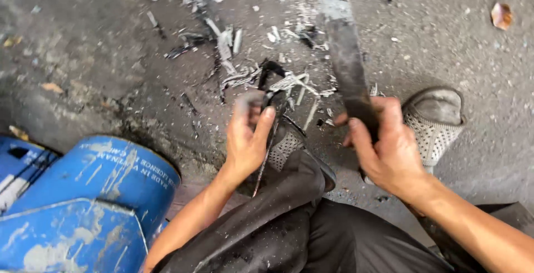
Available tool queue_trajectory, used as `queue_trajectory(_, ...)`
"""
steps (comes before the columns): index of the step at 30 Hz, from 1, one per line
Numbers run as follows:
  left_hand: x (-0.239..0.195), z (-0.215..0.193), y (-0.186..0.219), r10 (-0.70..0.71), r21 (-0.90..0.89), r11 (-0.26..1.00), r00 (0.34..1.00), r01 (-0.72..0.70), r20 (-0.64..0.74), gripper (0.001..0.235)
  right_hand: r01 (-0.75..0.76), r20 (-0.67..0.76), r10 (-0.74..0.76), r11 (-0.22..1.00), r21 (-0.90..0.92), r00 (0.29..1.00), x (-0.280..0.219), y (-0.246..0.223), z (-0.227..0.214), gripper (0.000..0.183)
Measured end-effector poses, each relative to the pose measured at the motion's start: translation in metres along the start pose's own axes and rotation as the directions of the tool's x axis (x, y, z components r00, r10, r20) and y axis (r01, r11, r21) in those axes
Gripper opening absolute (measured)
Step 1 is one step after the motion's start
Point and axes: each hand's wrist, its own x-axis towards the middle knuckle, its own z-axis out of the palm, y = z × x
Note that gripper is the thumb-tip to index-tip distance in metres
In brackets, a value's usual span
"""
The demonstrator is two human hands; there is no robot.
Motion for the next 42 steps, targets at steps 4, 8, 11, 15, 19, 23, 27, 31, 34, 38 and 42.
queue_trajectory(4,-0.005,0.005,0.004,-0.101,-0.239,0.962,0.984,0.135,0.146,0.028,-0.024,0.025,0.025,0.999,-0.041,0.999,0.003,-0.024,-0.007,0.028)
queue_trajectory(8,-0.004,0.002,0.001,-0.043,-0.262,0.961,0.983,0.089,0.177,0.034,-0.109,0.079,0.123,0.981,-0.16,0.989,-0.003,-0.03,0.009,0.028)
queue_trajectory(11,-0.001,0.002,0.006,-0.038,-0.163,0.984,0.986,0.065,0.162,0.037,-0.041,0.134,0.09,0.943,-0.33,0.987,0.002,-0.038,0.021,0.033)
queue_trajectory(15,-0.003,0.011,0.001,-0.055,-0.049,0.997,0.979,0.065,0.195,0.04,0.04,0.139,0.018,0.916,-0.4,0.99,0.006,-0.049,0.033,0.037)
queue_trajectory(19,-0.013,0.027,0.005,-0.006,-0.058,0.998,0.987,0.016,0.16,0.038,0.069,0.079,-0.041,0.917,-0.393,0.996,-0.003,-0.047,0.025,0.036)
queue_trajectory(23,-0.016,0.041,0.001,0.228,0.112,0.962,0.96,-0.248,0.166,0.03,0.089,0.042,-0.079,0.902,-0.422,0.996,-0.023,-0.031,0.012,0.032)
queue_trajectory(27,-0.004,0.044,0.006,0.515,0.11,0.841,0.846,-0.529,0.136,0.025,0.042,0.086,-0.001,0.875,-0.482,0.996,-0.027,-0.015,0.01,0.027)
queue_trajectory(31,-0.002,0.042,0.005,0.493,0.103,0.851,0.852,-0.514,0.175,0.027,0.001,0.093,0.05,0.876,-0.483,0.994,-0.029,-0.015,0.012,0.025)
queue_trajectory(34,0.0,0.046,-0.003,0.49,0.098,0.856,0.857,-0.508,0.162,0.03,0.037,0.102,0.014,0.877,-0.479,0.995,-0.028,-0.019,0.01,0.023)
queue_trajectory(38,0.002,0.05,-0.014,0.489,0.089,0.861,0.863,-0.501,0.123,0.033,0.135,0.164,-0.059,0.856,-0.499,0.985,-0.03,-0.016,0.011,0.018)
queue_trajectory(42,0.005,0.053,-0.024,0.533,0.092,0.832,0.834,-0.547,0.143,0.032,0.143,0.235,-0.026,0.856,-0.497,0.972,-0.03,-0.012,0.009,0.019)
